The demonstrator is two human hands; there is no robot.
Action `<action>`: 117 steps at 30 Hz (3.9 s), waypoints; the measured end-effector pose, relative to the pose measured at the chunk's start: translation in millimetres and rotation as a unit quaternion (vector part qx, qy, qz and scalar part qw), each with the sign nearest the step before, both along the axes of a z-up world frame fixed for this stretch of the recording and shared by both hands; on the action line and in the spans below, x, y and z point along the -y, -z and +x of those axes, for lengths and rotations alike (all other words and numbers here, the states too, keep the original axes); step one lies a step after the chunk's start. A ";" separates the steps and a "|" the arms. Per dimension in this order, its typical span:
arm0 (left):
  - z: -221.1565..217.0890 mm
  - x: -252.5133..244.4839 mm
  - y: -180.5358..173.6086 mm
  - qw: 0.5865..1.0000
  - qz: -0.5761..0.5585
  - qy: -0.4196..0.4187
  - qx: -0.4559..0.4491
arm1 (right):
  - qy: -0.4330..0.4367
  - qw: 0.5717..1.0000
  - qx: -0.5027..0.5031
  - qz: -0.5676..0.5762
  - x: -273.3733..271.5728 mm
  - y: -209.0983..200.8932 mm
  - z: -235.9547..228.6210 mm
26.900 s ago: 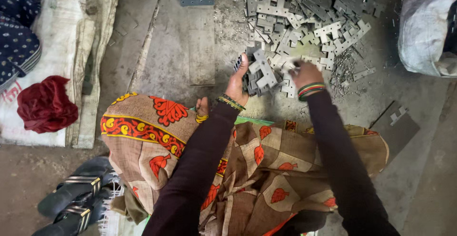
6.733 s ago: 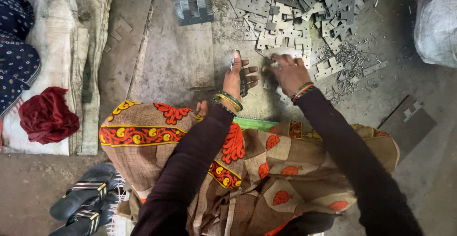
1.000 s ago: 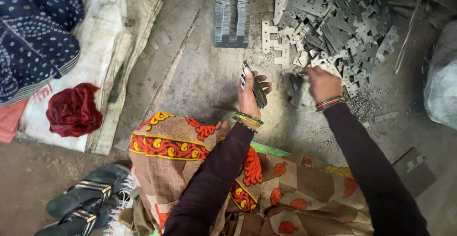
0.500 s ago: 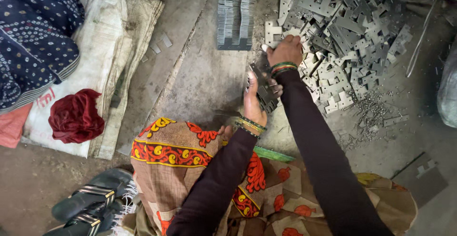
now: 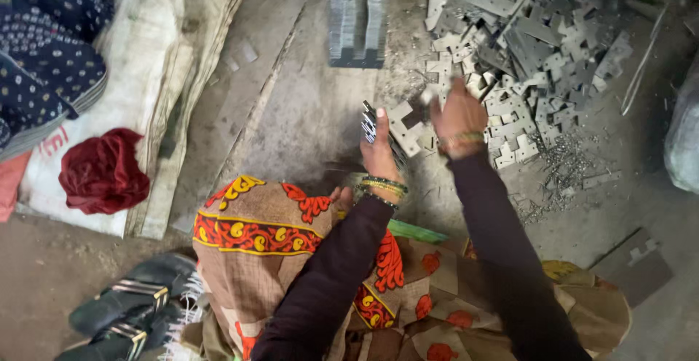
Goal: The person sits on the floor and repeatedly picks up small metal brackets and fasteners, aligns them, and stacks the assembled units into a neat pile. The person handles the parts by hand and places the finished stacks on the floor beside the work area.
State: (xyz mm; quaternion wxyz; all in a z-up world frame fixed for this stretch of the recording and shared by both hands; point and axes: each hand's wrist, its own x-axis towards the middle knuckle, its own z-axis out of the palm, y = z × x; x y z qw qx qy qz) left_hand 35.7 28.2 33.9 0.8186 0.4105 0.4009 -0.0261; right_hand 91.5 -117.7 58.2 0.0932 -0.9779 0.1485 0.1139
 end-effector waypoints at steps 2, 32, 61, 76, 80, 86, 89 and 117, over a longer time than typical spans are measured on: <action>3.1 -1.5 -11.0 0.995 -0.088 0.013 0.050 | -0.001 0.978 0.166 -0.125 3.0 33.9 26.6; 6.8 -3.3 10.8 0.996 -0.051 -0.065 0.029 | 0.146 0.988 -0.041 0.017 -3.2 33.2 -53.2; -1.2 14.0 52.6 0.995 0.101 -0.023 0.000 | 0.132 0.950 0.012 0.284 -13.6 8.9 -43.8; 2.6 0.6 -6.0 0.986 -0.146 0.008 0.078 | 0.055 0.996 0.067 -0.012 35.3 105.4 59.0; 8.6 2.7 -7.4 0.986 -0.146 0.017 0.084 | 0.018 0.975 0.117 0.186 66.8 84.2 43.1; 1.2 5.7 -1.7 0.984 -0.150 0.068 0.071 | -0.142 0.956 0.244 -0.075 97.2 15.4 -50.1; -0.2 12.1 3.8 0.978 -0.145 0.117 0.088 | -0.190 0.947 0.230 -0.117 103.0 -7.6 -80.6; -15.0 16.6 -16.3 0.901 -0.230 0.349 0.113 | 0.119 0.836 0.141 0.517 150.0 -32.7 -102.4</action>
